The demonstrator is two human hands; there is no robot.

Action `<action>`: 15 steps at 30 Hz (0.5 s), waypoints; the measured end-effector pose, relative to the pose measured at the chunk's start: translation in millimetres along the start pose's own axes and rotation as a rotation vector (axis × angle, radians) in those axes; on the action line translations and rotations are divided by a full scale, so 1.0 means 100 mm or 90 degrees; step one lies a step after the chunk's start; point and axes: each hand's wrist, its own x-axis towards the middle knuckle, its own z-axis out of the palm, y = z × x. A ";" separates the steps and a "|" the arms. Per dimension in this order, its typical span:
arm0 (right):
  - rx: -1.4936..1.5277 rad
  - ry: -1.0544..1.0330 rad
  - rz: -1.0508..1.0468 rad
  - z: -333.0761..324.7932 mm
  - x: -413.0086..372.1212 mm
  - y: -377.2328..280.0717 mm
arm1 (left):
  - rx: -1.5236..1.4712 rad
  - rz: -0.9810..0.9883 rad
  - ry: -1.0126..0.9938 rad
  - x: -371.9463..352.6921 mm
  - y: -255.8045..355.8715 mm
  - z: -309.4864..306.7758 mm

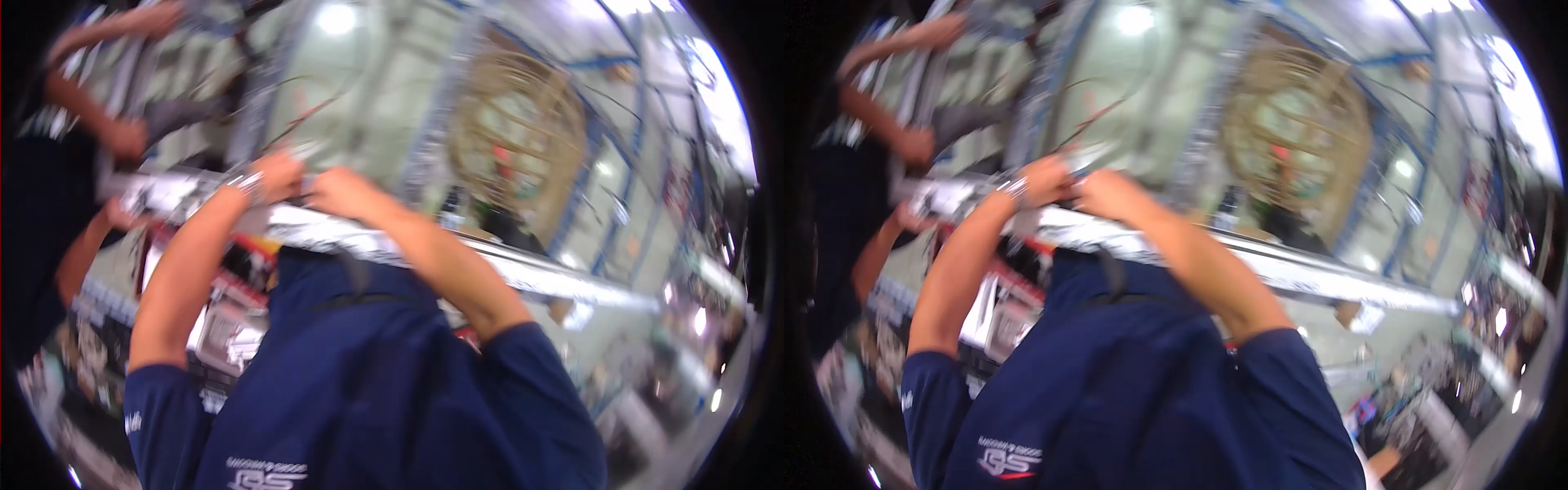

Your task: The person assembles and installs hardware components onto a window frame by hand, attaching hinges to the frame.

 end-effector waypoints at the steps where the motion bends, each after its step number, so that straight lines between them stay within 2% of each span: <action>1: 0.013 0.004 0.052 0.04 0.02 0.01 | 0.002 -0.014 0.045 0.01 0.00 0.05; 2: -0.030 0.015 0.024 0.02 0.01 -0.04 | -0.014 -0.004 0.004 0.00 0.00 -0.01; 3: -0.045 -0.003 0.065 0.00 -0.01 -0.06 | -0.036 -0.020 -0.011 -0.02 0.08 -0.09; 4: -0.058 -0.022 0.072 0.03 0.00 -0.02 | -0.054 0.039 0.019 -0.02 0.00 -0.05; 6: -0.106 -0.026 0.084 0.01 0.00 -0.07 | -0.097 -0.017 -0.033 0.01 0.01 -0.11; 8: -0.092 0.006 0.057 0.08 -0.02 -0.02 | -0.069 0.021 -0.019 0.02 0.02 -0.10; 11: -0.087 0.017 0.063 -0.02 -0.19 0.05 | -0.080 -0.027 -0.069 0.07 0.23 -0.23; 15: -0.139 0.029 0.076 -0.06 -0.38 0.13 | -0.060 0.047 -0.048 0.14 0.22 -0.13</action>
